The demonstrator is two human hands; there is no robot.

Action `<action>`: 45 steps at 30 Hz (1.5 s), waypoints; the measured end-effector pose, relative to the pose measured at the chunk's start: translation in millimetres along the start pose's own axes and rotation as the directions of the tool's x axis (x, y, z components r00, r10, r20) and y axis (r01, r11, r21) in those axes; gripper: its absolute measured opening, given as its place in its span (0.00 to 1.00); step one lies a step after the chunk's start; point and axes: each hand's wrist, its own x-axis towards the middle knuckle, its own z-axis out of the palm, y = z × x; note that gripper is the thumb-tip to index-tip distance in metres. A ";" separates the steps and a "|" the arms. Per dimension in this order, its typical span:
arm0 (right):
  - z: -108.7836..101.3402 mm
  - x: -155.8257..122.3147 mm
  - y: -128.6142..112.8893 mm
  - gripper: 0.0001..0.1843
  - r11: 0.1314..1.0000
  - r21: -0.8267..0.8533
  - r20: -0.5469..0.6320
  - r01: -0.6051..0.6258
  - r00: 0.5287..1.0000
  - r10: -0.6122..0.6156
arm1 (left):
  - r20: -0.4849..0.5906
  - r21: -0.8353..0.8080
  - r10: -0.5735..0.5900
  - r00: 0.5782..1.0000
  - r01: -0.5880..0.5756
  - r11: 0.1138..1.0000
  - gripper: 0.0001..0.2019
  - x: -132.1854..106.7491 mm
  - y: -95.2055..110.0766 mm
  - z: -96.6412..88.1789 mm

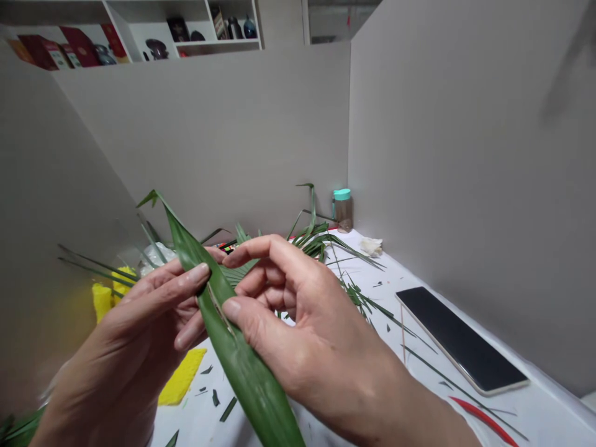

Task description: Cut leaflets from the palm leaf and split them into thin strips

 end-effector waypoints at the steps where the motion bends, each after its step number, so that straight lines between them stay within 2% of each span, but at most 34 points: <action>1: -0.2 -0.3 0.3 0.12 1.000 -0.004 0.003 0.002 1.000 -0.002 | 0.011 -0.003 0.006 1.000 -0.006 1.000 0.04 -0.2 -0.2 -0.2; 5: -1.3 -2.0 1.4 0.11 0.999 -0.042 0.020 0.017 1.000 -0.016 | 0.047 -0.029 0.023 0.999 -0.021 0.999 0.02 -0.6 0.3 -1.4; 12: -1.6 1.0 3.2 0.07 0.999 -0.037 0.026 -0.006 1.000 0.007 | 0.031 -0.034 0.061 0.998 -0.060 0.998 0.01 1.7 -0.2 -4.0; 16: -1.1 4.0 8.6 0.12 0.994 0.062 0.098 -0.094 0.991 0.087 | 0.060 -0.036 0.098 0.993 -0.096 0.995 0.05 3.3 -1.4 -9.3; 20: 0.6 7.3 15.6 0.11 0.979 0.158 0.175 -0.130 0.979 0.102 | 0.061 -0.011 0.153 0.986 -0.153 0.988 0.05 4.4 -1.5 -12.7; 24: 1.6 9.2 20.3 0.07 0.996 0.012 0.108 -0.089 0.990 0.087 | 0.050 0.002 0.141 0.989 -0.141 0.990 0.03 4.3 -1.3 -13.1; 29: 0.4 6.8 22.1 0.02 0.979 -0.195 -0.041 0.061 0.997 -0.071 | 0.072 0.067 0.209 0.975 -0.214 0.975 0.04 1.3 5.6 -17.5; 31: 2.3 4.3 21.8 0.01 0.958 -0.275 -0.037 0.085 0.994 -0.099 | 0.029 0.074 0.235 0.971 -0.237 0.969 0.04 1.2 9.2 -20.3; 34: 4.9 3.5 21.1 0.05 0.939 -0.334 0.076 0.085 0.995 -0.063 | -0.066 0.055 0.245 0.967 -0.242 0.969 0.02 2.5 14.3 -25.3; 36: 1.0 9.5 21.4 0.08 0.941 -0.331 0.092 0.073 0.995 -0.044 | -0.145 0.071 0.262 0.954 -0.254 0.965 0.02 2.7 18.9 -30.3; 40: -24.6 45.5 30.1 0.13 0.962 -0.274 -0.145 0.011 0.988 -0.053 | -0.316 0.182 0.353 0.881 -0.309 0.933 0.01 1.0 31.5 -47.7; 42: -37.5 69.5 44.6 0.13 0.956 -0.291 -0.144 -0.024 0.989 -0.019 | -0.379 0.201 0.395 0.837 -0.342 0.918 0.03 1.0 37.3 -58.3; 45: -41.2 96.3 85.9 0.13 0.920 -0.369 -0.018 -0.134 0.990 0.137 | -0.438 0.189 0.441 0.783 -0.400 0.897 0.07 4.8 42.4 -72.5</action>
